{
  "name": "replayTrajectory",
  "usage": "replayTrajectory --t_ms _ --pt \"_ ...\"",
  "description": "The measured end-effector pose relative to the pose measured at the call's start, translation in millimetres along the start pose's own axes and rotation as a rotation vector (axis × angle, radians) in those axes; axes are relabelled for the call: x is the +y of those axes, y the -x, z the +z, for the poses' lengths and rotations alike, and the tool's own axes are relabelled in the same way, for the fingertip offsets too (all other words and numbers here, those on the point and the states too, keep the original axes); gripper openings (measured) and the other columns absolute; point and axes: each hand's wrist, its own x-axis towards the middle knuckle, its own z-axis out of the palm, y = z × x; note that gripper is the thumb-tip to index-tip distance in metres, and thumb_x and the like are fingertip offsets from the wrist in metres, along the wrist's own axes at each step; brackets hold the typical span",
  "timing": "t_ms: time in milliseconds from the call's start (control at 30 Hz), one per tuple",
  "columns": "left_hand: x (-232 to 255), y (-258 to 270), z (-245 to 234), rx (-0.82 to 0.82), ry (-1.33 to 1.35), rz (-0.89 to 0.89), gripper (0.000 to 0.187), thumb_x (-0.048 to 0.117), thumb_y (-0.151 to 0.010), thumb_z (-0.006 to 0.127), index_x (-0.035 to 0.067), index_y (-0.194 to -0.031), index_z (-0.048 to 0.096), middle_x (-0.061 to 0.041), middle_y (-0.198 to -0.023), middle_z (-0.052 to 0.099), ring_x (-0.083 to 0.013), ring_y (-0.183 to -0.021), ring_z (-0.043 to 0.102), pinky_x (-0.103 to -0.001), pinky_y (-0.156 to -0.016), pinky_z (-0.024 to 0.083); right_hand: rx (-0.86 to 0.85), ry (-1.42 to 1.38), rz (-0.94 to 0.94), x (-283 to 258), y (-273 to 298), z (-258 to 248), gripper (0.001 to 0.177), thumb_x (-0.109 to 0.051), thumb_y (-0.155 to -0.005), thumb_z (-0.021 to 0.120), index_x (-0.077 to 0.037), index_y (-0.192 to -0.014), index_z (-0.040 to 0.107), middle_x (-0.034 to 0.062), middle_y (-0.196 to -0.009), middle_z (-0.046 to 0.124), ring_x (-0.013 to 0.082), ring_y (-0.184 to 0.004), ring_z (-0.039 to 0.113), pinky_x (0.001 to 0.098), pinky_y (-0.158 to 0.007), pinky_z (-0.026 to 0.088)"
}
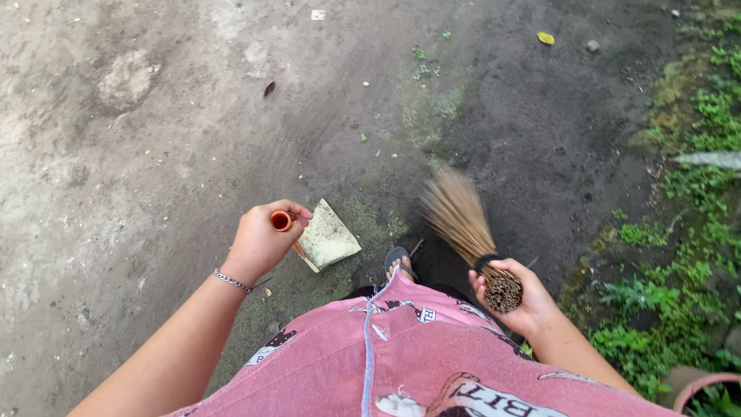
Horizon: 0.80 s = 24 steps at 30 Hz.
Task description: The person sweeps an outdoor concrete and dirt area using a broom and a dustpan, collecting debris along the side of a building and near potted plants.
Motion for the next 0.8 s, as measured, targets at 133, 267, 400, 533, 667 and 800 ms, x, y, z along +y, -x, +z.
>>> replayTrajectory --t_ms 133,267,400,533,667,800 --pt "2 -7 -11 0.034 0.032 -0.028 0.016 0.012 -0.084 0.070 0.012 -0.097 0.080 -0.002 -0.090 0.081 -0.0115 -0.087 0.077 -0.029 -0.080 0.059 0.163 -0.051 -0.072 -25 -77 15 0.029 -0.015 -0.083 0.067 -0.007 -0.107 0.053 0.0144 -0.096 0.060 0.0265 -0.084 0.065 0.0392 -0.074 0.062" --pt "14 -11 -31 0.090 -0.131 -0.157 0.016 0.018 -0.082 0.071 0.019 -0.095 0.080 -0.001 -0.089 0.079 -0.0150 -0.082 0.074 -0.033 -0.075 0.056 0.104 -0.175 0.066 -27 -147 65 0.035 -0.015 -0.082 0.070 -0.001 -0.110 0.054 0.0147 -0.097 0.061 0.0265 -0.085 0.065 0.0386 -0.075 0.062" --pt "34 -28 -33 0.097 -0.123 -0.141 0.015 0.021 -0.081 0.071 0.022 -0.093 0.080 -0.001 -0.085 0.079 -0.0156 -0.079 0.074 -0.033 -0.073 0.056 -0.115 -0.126 0.296 -35 -128 114 0.049 -0.014 -0.081 0.070 0.014 -0.117 0.051 0.0236 -0.101 0.059 0.0244 -0.081 0.064 0.0312 -0.069 0.062" --pt "58 -66 -30 0.170 0.047 0.047 0.010 0.011 -0.084 0.070 0.013 -0.088 0.079 -0.003 -0.091 0.080 -0.0135 -0.083 0.075 -0.030 -0.076 0.057 -0.259 -0.236 0.331 -62 -78 157 0.051 -0.014 -0.081 0.071 0.014 -0.118 0.049 0.0266 -0.107 0.056 0.0203 -0.078 0.061 0.0294 -0.066 0.060" --pt "104 -111 -24 0.230 0.284 0.339 0.011 -0.005 -0.084 0.063 0.001 -0.081 0.071 -0.008 -0.100 0.081 -0.0130 -0.095 0.075 -0.027 -0.083 0.057 -0.265 -0.276 0.164 -92 -34 168 0.045 -0.014 -0.082 0.070 0.007 -0.115 0.048 0.0218 -0.107 0.055 0.0206 -0.081 0.061 0.0297 -0.069 0.061" --pt "159 -154 -9 0.178 0.407 0.463 0.014 -0.009 -0.084 0.058 0.000 -0.080 0.068 -0.010 -0.100 0.080 -0.0149 -0.097 0.076 -0.028 -0.088 0.059 -0.206 -0.491 0.040 -142 -2 141 0.050 -0.015 -0.082 0.069 0.013 -0.116 0.047 0.0196 -0.104 0.056 0.0208 -0.083 0.062 0.0312 -0.070 0.060"
